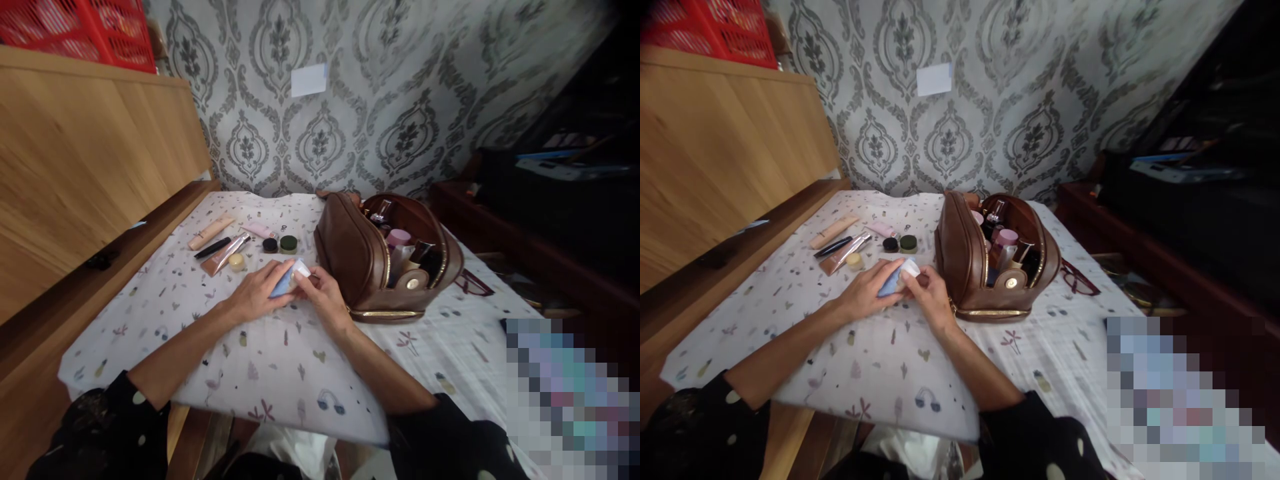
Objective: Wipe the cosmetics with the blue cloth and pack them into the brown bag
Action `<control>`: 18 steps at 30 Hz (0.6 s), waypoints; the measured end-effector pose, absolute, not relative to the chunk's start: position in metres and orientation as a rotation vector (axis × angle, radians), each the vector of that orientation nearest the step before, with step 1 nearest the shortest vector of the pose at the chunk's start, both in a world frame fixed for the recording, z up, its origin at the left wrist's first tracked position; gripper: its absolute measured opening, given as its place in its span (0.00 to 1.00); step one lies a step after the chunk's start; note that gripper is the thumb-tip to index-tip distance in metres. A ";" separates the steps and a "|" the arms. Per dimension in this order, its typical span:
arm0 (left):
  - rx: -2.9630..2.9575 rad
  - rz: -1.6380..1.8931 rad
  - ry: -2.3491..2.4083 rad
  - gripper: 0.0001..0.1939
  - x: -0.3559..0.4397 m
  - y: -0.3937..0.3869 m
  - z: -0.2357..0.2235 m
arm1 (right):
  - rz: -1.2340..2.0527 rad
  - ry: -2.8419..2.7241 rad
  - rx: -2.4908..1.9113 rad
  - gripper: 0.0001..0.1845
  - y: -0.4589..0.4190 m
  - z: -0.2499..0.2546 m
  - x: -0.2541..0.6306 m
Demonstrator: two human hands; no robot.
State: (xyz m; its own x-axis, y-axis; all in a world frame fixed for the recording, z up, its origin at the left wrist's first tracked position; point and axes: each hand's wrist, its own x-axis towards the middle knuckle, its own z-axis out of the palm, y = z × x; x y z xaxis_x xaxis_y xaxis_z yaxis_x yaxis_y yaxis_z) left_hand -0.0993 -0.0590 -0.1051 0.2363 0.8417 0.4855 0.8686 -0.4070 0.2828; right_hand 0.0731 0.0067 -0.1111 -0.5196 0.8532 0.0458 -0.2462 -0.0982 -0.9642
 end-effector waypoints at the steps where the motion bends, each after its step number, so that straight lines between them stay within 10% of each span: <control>1: -2.440 -0.953 -1.696 0.32 -0.100 -0.059 -0.105 | 1.749 -1.356 -0.702 0.30 0.007 -0.111 0.073; 18: -2.302 -1.185 -1.853 0.18 -0.098 -0.060 -0.096 | 2.026 -1.309 -0.537 0.30 0.002 -0.115 0.072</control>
